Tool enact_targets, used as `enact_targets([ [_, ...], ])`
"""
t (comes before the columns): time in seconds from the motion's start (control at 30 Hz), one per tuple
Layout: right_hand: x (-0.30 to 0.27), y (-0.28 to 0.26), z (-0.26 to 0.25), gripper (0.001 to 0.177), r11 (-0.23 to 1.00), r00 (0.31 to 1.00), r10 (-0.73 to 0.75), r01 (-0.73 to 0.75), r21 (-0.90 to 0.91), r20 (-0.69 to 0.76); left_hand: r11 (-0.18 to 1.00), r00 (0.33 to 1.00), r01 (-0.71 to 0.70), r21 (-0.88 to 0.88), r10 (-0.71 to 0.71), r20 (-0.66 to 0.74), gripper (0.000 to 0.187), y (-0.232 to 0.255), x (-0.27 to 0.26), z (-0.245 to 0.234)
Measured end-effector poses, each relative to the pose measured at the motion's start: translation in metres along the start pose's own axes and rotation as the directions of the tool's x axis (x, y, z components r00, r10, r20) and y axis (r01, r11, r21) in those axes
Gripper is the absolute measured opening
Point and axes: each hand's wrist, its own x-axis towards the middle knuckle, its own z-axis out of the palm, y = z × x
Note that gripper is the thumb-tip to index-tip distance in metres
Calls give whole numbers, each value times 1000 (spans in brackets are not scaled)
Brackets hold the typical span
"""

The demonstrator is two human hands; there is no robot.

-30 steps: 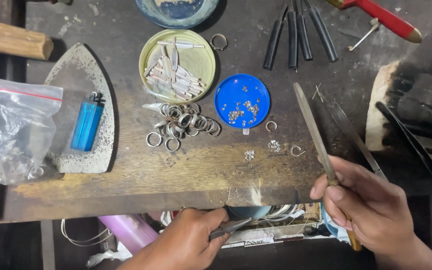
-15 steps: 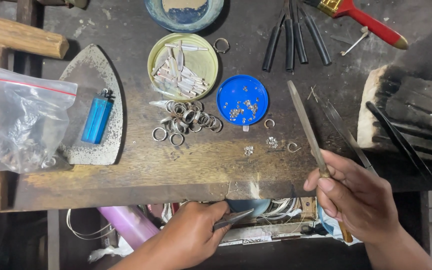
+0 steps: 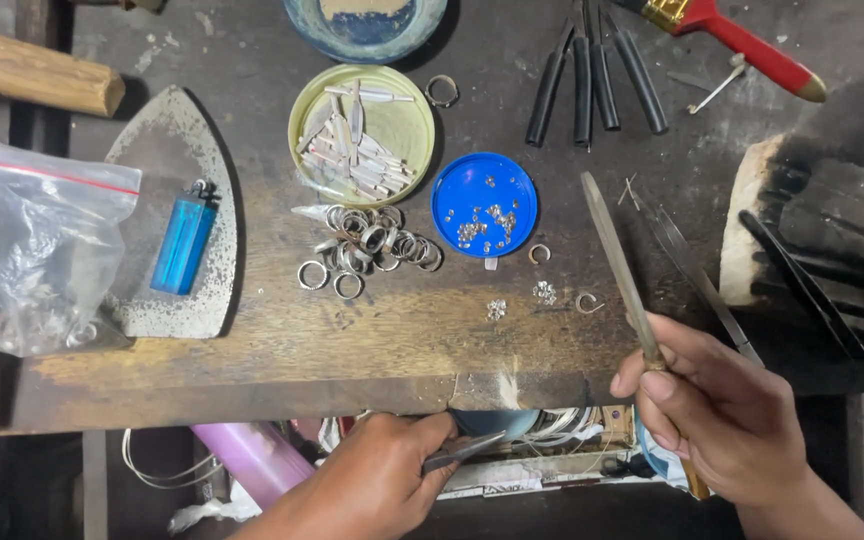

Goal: Filing and smoothing small metal jewelry components using a hand file and pliers at a workbench.

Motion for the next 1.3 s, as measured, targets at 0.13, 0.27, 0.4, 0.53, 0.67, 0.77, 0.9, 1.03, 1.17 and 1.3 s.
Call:
enact_targets([
  [0.13,-1,3,0,44,998,999,-2,0,-57,-39,999,999,-22,27,22,-26,15,-2,1,-1],
  [0.27,1,2,1,44,998,999,-25,23,-61,-23,1000,1000,-13,-12,13,-11,10,1,0,-4],
  [0.4,2,3,-1,45,994,997,-72,72,-88,1,998,999,2,-55,-4,-40,7,4,2,-5],
  [0.53,1,3,-3,46,997,999,-50,49,-62,-7,999,999,-21,-36,19,-44,6,3,3,-3],
  [0.67,1,3,0,44,995,998,-55,54,-86,-18,999,999,-21,-36,20,-44,9,0,3,-2],
  [0.77,1,3,0,43,992,998,-68,67,-105,-14,999,1000,-2,-35,1,-31,8,3,3,-3],
  [0.9,1,3,0,43,992,998,-71,70,-100,-1,1000,1000,4,-13,-4,-13,5,5,3,-5],
  [1.03,4,1,1,43,994,997,-69,71,-81,26,999,1000,1,-48,-3,-23,8,6,1,-7],
  [1.17,6,-1,3,43,998,998,-52,51,-45,-22,999,1000,19,-32,-19,8,7,6,3,-9],
  [1.3,6,-1,4,42,998,999,-44,43,-46,-19,997,999,37,-65,-37,-4,6,5,3,-7],
])
